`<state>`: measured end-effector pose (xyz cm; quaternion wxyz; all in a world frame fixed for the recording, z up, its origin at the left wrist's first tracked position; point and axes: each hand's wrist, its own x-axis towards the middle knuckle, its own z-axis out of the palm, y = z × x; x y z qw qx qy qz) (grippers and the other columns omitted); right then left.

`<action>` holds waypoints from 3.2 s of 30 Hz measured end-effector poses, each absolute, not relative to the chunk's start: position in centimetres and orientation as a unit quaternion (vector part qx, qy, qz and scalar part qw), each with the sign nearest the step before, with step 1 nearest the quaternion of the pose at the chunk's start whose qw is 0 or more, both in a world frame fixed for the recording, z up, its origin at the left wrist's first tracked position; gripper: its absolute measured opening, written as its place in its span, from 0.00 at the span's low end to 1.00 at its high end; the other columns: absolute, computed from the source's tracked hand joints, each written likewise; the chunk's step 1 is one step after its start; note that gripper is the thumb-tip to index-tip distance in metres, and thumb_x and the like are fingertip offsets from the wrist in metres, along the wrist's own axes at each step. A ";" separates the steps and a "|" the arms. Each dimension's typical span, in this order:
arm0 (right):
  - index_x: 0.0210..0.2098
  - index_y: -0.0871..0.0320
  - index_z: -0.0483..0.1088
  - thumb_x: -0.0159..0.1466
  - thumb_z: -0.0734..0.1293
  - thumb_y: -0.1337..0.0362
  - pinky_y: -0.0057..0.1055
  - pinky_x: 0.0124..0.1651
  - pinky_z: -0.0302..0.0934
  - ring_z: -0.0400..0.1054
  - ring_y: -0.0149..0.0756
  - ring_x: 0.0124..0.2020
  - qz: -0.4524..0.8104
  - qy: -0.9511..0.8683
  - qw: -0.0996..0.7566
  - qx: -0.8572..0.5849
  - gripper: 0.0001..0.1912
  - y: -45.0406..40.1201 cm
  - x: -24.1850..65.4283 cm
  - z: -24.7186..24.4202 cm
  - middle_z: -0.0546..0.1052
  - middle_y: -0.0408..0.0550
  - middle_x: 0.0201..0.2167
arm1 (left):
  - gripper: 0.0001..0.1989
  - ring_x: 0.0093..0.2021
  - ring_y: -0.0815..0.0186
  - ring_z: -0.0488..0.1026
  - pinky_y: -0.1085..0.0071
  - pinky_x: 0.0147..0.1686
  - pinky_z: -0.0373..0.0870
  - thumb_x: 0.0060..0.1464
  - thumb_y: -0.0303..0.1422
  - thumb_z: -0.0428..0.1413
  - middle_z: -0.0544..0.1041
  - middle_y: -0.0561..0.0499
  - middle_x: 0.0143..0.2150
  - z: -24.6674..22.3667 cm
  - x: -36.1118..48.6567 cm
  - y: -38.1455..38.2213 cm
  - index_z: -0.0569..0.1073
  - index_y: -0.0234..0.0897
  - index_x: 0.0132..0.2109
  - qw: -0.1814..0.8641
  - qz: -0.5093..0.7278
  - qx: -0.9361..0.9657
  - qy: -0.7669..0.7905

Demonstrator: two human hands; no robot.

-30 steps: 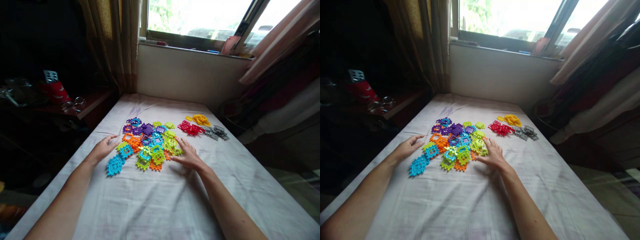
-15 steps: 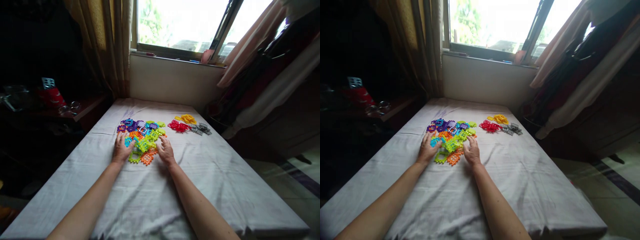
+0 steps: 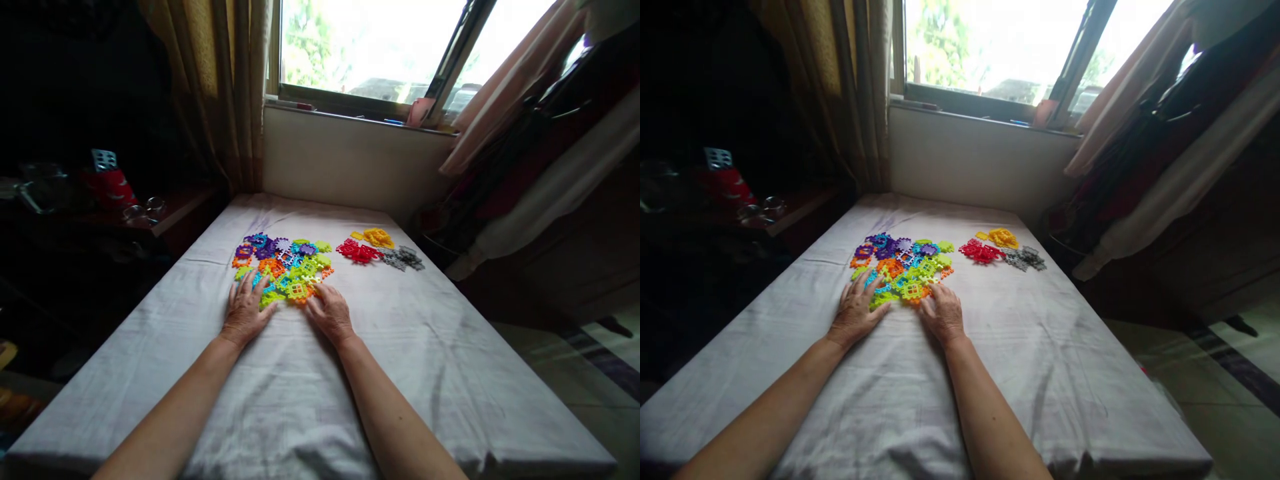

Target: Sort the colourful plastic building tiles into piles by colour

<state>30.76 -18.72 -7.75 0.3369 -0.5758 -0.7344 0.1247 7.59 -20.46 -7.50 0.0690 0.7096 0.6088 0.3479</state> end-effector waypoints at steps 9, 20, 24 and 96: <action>0.52 0.56 0.75 0.64 0.65 0.62 0.39 0.56 0.65 0.71 0.43 0.52 0.139 -0.664 0.370 -0.634 0.17 -18.0 32.2 -7.6 0.78 0.53 0.52 | 0.24 0.68 0.47 0.62 0.51 0.69 0.53 0.51 0.42 0.60 0.69 0.43 0.66 -6.9 6.9 -20.1 0.75 0.44 0.55 0.109 0.418 0.663 0.611; 0.52 0.48 0.75 0.65 0.68 0.59 0.39 0.54 0.59 0.68 0.44 0.53 0.091 -0.701 0.251 -0.662 0.16 -17.9 31.8 -6.3 0.78 0.48 0.52 | 0.17 0.68 0.50 0.62 0.53 0.70 0.50 0.51 0.43 0.58 0.73 0.45 0.61 -5.8 7.0 -20.2 0.77 0.46 0.48 0.175 0.479 0.636 0.579; 0.51 0.50 0.76 0.65 0.67 0.60 0.38 0.55 0.59 0.69 0.44 0.52 0.106 -0.697 0.258 -0.660 0.15 -17.9 32.1 -6.1 0.80 0.49 0.50 | 0.15 0.66 0.49 0.64 0.53 0.70 0.51 0.49 0.41 0.60 0.74 0.45 0.59 -5.9 6.8 -20.2 0.78 0.46 0.45 0.167 0.479 0.639 0.578; 0.50 0.55 0.74 0.61 0.70 0.59 0.46 0.55 0.55 0.64 0.51 0.53 0.013 -0.576 0.364 -0.732 0.17 -16.3 37.0 -7.4 0.76 0.56 0.51 | 0.09 0.66 0.50 0.65 0.44 0.67 0.56 0.58 0.41 0.57 0.76 0.48 0.61 -7.1 7.0 -20.6 0.79 0.46 0.39 0.011 0.297 0.794 0.530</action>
